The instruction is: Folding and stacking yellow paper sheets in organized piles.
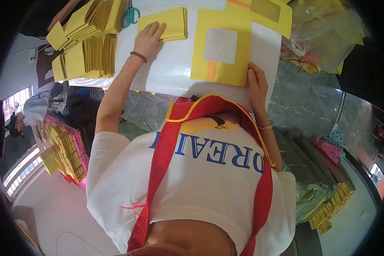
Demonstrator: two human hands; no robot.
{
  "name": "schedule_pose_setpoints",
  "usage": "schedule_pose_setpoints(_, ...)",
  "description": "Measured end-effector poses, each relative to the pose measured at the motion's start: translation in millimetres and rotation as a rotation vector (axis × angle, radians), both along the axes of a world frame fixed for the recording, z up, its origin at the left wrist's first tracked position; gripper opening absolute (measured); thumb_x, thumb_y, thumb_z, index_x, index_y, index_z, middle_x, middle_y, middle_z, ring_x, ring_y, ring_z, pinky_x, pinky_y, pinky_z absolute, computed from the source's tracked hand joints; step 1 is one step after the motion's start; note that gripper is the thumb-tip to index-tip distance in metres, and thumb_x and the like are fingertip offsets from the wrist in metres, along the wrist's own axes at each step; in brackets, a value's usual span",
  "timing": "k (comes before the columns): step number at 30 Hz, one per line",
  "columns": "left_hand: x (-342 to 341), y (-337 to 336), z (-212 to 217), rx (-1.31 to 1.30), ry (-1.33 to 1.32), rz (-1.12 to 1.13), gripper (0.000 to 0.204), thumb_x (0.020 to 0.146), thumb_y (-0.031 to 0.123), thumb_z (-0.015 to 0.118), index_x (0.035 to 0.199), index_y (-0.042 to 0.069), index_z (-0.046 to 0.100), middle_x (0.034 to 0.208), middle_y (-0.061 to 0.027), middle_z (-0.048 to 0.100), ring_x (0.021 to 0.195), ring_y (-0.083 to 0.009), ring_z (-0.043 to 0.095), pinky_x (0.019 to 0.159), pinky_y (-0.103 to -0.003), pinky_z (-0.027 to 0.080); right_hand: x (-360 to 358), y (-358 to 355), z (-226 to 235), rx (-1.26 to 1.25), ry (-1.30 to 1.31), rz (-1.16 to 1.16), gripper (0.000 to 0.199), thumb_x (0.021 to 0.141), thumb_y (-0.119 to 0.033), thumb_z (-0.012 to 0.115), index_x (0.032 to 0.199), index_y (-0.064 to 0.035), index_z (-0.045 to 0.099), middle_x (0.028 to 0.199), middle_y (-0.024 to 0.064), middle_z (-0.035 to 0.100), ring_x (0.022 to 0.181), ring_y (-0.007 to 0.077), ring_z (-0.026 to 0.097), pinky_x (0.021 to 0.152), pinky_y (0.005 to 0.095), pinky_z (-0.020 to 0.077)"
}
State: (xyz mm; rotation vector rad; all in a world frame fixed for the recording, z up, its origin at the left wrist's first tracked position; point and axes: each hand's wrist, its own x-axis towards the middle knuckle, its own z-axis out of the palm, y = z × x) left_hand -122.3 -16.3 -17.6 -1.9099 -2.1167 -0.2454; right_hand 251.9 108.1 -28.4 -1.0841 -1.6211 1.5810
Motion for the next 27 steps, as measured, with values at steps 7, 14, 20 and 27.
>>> schedule_pose_setpoints(7, 11, -6, -17, -0.103, -0.113, 0.068, 0.061, 0.076, 0.013, 0.059, 0.132, 0.010, 0.037, 0.135, -0.0183, 0.036, 0.126, -0.0341, 0.034, 0.101, -0.045, 0.032, 2, 4, -4, 0.027, -0.026, 0.010, 0.029, 0.091, -0.014, 0.052, 0.117, -0.0025, 0.055, 0.117, 0.0094, 0.055, 0.106, 0.0162, 0.051, 0.091, 0.0273, 0.0398)
schedule_pose_setpoints(14, -3, -4, -9, -0.261, -0.197, 0.045, 0.072, 0.073, 0.021, 0.058, 0.138, 0.012, 0.028, 0.140, -0.0208, 0.029, 0.131, -0.0367, 0.026, 0.106, -0.047, 0.023, -5, 7, 11, 0.592, -0.308, 0.096, 0.036, 0.081, -0.016, 0.062, 0.117, -0.0101, 0.058, 0.128, 0.0096, 0.046, 0.118, 0.0256, 0.040, 0.098, 0.0357, 0.0337)
schedule_pose_setpoints(20, 7, 1, 23, -0.257, -0.222, 0.089, 0.080, 0.069, 0.026, 0.064, 0.140, 0.024, 0.027, 0.142, -0.0150, 0.027, 0.131, -0.0354, 0.026, 0.106, -0.050, 0.021, -6, 6, 1, 0.625, -0.268, 0.142, 0.035, 0.079, -0.016, 0.064, 0.113, -0.0095, 0.060, 0.126, 0.0095, 0.048, 0.118, 0.0276, 0.039, 0.100, 0.0379, 0.0310)
schedule_pose_setpoints(27, 120, 6, 49, -0.122, -0.451, -0.447, 0.058, 0.075, 0.035, 0.069, 0.124, 0.010, 0.050, 0.116, -0.0146, 0.053, 0.106, -0.0311, 0.049, 0.088, -0.040, 0.039, -5, 9, -2, 0.556, -0.195, 0.174, 0.032, 0.076, -0.015, 0.067, 0.106, -0.0049, 0.062, 0.122, 0.0121, 0.052, 0.107, 0.0284, 0.053, 0.092, 0.0364, 0.0416)
